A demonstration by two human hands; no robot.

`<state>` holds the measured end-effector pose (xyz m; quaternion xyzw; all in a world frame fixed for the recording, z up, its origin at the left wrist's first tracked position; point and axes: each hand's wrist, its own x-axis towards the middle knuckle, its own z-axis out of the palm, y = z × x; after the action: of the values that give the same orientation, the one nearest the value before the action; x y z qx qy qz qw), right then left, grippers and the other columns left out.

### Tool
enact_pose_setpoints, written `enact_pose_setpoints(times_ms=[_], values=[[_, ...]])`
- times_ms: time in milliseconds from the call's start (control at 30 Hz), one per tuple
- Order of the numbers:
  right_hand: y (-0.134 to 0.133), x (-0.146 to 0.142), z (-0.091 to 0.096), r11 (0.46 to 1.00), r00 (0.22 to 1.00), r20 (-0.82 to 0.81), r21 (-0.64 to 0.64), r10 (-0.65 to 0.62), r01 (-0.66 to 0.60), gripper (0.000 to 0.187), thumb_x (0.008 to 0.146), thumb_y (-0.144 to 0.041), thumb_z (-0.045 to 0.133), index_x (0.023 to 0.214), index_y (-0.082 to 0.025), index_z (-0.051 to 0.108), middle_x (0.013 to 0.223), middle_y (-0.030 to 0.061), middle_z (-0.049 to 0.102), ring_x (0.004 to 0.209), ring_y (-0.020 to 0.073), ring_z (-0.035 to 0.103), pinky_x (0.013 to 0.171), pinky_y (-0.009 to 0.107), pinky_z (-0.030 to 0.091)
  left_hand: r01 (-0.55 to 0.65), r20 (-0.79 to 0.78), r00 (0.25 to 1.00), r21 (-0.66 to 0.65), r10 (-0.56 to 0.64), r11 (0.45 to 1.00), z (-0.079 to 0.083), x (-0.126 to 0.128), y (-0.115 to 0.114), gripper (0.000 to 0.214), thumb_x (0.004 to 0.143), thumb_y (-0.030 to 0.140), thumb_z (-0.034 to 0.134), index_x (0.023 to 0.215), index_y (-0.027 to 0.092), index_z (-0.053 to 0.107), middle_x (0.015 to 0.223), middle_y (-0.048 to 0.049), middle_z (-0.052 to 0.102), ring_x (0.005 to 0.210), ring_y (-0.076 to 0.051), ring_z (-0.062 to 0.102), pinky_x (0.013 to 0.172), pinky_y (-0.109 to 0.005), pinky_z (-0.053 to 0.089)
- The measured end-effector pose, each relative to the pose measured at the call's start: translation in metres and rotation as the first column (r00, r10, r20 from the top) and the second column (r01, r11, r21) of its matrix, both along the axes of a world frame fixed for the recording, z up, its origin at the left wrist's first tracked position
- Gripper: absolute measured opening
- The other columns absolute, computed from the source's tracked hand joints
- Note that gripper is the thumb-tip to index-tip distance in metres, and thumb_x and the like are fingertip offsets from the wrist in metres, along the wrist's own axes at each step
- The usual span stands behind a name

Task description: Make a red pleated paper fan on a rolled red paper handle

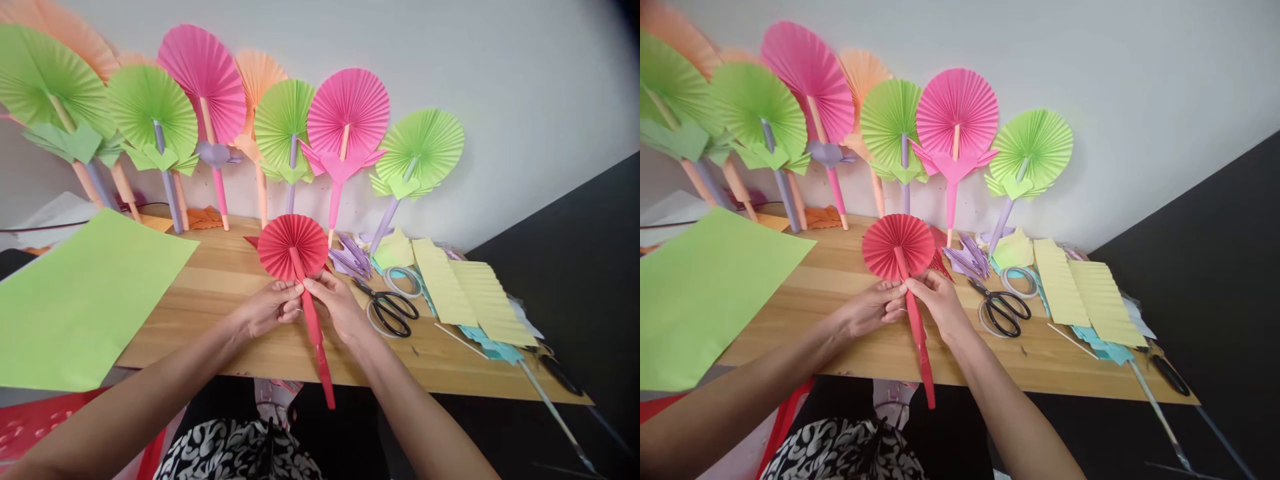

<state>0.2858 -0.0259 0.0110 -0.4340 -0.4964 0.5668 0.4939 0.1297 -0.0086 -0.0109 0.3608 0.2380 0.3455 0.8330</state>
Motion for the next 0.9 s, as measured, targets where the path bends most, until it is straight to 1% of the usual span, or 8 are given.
enact_pose_setpoints(times_ms=[233, 333, 433, 567, 633, 733, 833, 900], values=[[0.003, -0.018, 0.003, 0.996, 0.935, 0.354, 0.072, 0.032, -0.061, 0.012, 0.076, -0.03, 0.061, 0.07, -0.019, 0.059, 0.065, -0.004, 0.058, 0.061, 0.0121, 0.053, 0.062, 0.025, 0.042, -0.114, 0.001, 0.993, -0.106, 0.115, 0.988, 0.0, -0.011, -0.038, 0.03, 0.084, 0.036, 0.07, 0.072, 0.012, 0.057, 0.065, 0.0002, 0.056, 0.047, -0.005, 0.049, 0.042, -0.015, 0.031], [0.011, -0.021, 0.006, 0.981, 0.819, 0.574, 0.165, -0.015, -0.098, 0.009, 0.077, -0.025, 0.057, 0.07, -0.02, 0.059, 0.065, -0.0037, 0.059, 0.06, 0.012, 0.053, 0.06, 0.025, 0.04, -0.09, -0.005, 0.996, -0.186, 0.091, 0.978, 0.004, -0.022, -0.061, 0.029, 0.083, 0.033, 0.071, 0.104, 0.015, 0.062, 0.107, -0.0103, 0.066, 0.074, -0.014, 0.067, 0.05, -0.016, 0.045], [0.015, -0.015, 0.012, 0.949, 0.644, 0.758, 0.266, -0.097, -0.171, 0.007, 0.079, -0.021, 0.056, 0.073, -0.021, 0.059, 0.067, -0.0035, 0.062, 0.06, 0.0118, 0.053, 0.06, 0.025, 0.037, -0.061, -0.115, 0.993, -0.236, 0.034, 0.97, 0.008, -0.044, -0.086, 0.05, 0.085, 0.033, 0.068, 0.132, 0.025, 0.052, 0.142, -0.0141, 0.049, 0.105, -0.024, 0.066, 0.063, -0.025, 0.056], [0.015, 0.0, 0.009, 0.931, 0.492, 0.867, 0.243, -0.082, -0.272, 0.008, 0.08, -0.017, 0.056, 0.075, -0.021, 0.061, 0.068, -0.0034, 0.063, 0.059, 0.0116, 0.052, 0.058, 0.025, 0.033, 0.247, -0.51, 0.838, 0.043, -0.191, 0.968, 0.024, -0.082, -0.1, 0.032, 0.087, 0.039, 0.063, 0.112, 0.019, 0.068, 0.112, -0.01, 0.069, 0.087, -0.02, 0.066, 0.057, -0.023, 0.053], [0.014, 0.005, 0.003, 0.933, 0.455, 0.89, 0.196, -0.04, -0.301, 0.009, 0.082, -0.018, 0.057, 0.075, -0.022, 0.061, 0.069, -0.0032, 0.063, 0.058, 0.0119, 0.052, 0.057, 0.025, 0.032, 0.339, -0.726, 0.687, 0.332, 0.009, 0.88, 0.039, -0.095, -0.085, 0.027, 0.091, 0.039, 0.056, 0.098, 0.019, 0.073, 0.091, -0.0055, 0.073, 0.074, -0.015, 0.064, 0.062, -0.023, 0.051], [0.013, 0.007, -0.007, 0.92, 0.417, 0.909, 0.177, -0.017, -0.348, 0.01, 0.084, -0.019, 0.057, 0.077, -0.021, 0.062, 0.074, -0.0018, 0.066, 0.062, 0.0132, 0.056, 0.059, 0.025, 0.036, 0.282, -0.671, 0.526, 0.717, 0.522, 0.638, 0.055, -0.099, -0.038, 0.026, 0.092, 0.035, 0.054, 0.102, 0.02, 0.073, 0.099, -0.0057, 0.074, 0.084, -0.018, 0.066, 0.072, -0.027, 0.052], [0.013, 0.004, -0.013, 0.902, 0.397, 0.917, 0.187, -0.019, -0.389, 0.012, 0.087, -0.018, 0.057, 0.081, -0.021, 0.066, 0.083, 0.0009, 0.07, 0.073, 0.0159, 0.062, 0.067, 0.027, 0.043, 0.313, -0.502, 0.436, 0.863, 0.747, 0.397, 0.056, -0.089, 0.019, 0.025, 0.09, 0.031, 0.054, 0.099, 0.016, 0.072, 0.104, -0.0093, 0.074, 0.097, -0.022, 0.066, 0.088, -0.035, 0.051], [0.012, 0.004, -0.015, 0.876, 0.39, 0.921, 0.2, -0.015, -0.44, 0.015, 0.091, -0.02, 0.054, 0.091, -0.021, 0.069, 0.095, 0.0034, 0.073, 0.086, 0.0187, 0.066, 0.076, 0.029, 0.047, 0.341, -0.497, 0.39, 0.86, 0.775, 0.38, 0.049, -0.078, 0.047, 0.026, 0.091, 0.029, 0.052, 0.101, 0.015, 0.072, 0.109, -0.0098, 0.073, 0.102, -0.023, 0.065, 0.092, -0.037, 0.049]])
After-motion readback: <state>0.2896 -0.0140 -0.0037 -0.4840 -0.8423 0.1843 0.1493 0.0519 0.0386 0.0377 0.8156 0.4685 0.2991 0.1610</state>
